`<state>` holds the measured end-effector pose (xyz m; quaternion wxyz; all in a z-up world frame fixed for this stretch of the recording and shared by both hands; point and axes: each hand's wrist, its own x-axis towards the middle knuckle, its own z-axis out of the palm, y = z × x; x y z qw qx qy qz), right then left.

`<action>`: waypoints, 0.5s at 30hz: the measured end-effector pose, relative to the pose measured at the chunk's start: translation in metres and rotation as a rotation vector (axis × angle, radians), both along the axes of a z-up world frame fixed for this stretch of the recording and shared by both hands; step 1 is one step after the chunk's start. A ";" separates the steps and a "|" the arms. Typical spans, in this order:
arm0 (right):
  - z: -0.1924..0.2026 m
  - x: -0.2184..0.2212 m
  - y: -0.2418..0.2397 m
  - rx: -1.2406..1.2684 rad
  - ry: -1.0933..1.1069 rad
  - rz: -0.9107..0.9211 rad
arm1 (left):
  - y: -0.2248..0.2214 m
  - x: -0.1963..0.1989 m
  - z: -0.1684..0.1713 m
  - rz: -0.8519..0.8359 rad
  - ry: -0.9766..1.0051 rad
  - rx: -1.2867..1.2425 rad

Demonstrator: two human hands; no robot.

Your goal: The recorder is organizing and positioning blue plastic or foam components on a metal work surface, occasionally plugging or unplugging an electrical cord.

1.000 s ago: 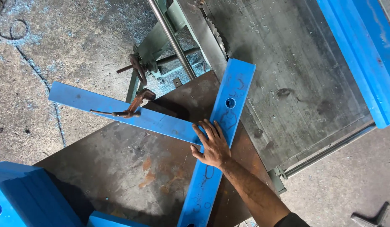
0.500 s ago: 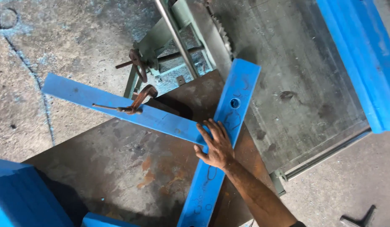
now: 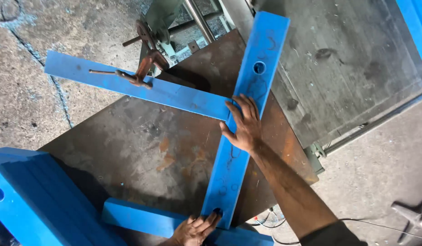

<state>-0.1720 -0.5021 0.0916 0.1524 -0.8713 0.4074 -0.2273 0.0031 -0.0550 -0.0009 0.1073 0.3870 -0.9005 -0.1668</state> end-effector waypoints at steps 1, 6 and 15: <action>-0.002 -0.008 0.019 -0.016 -0.072 -0.043 | -0.038 -0.002 0.016 -0.013 -0.007 0.018; 0.039 -0.102 0.163 0.074 -0.071 -0.286 | -0.079 0.009 0.088 -0.095 -0.128 0.568; -0.010 -0.355 0.485 0.405 0.322 -0.789 | -0.018 0.135 0.144 0.193 -0.280 0.221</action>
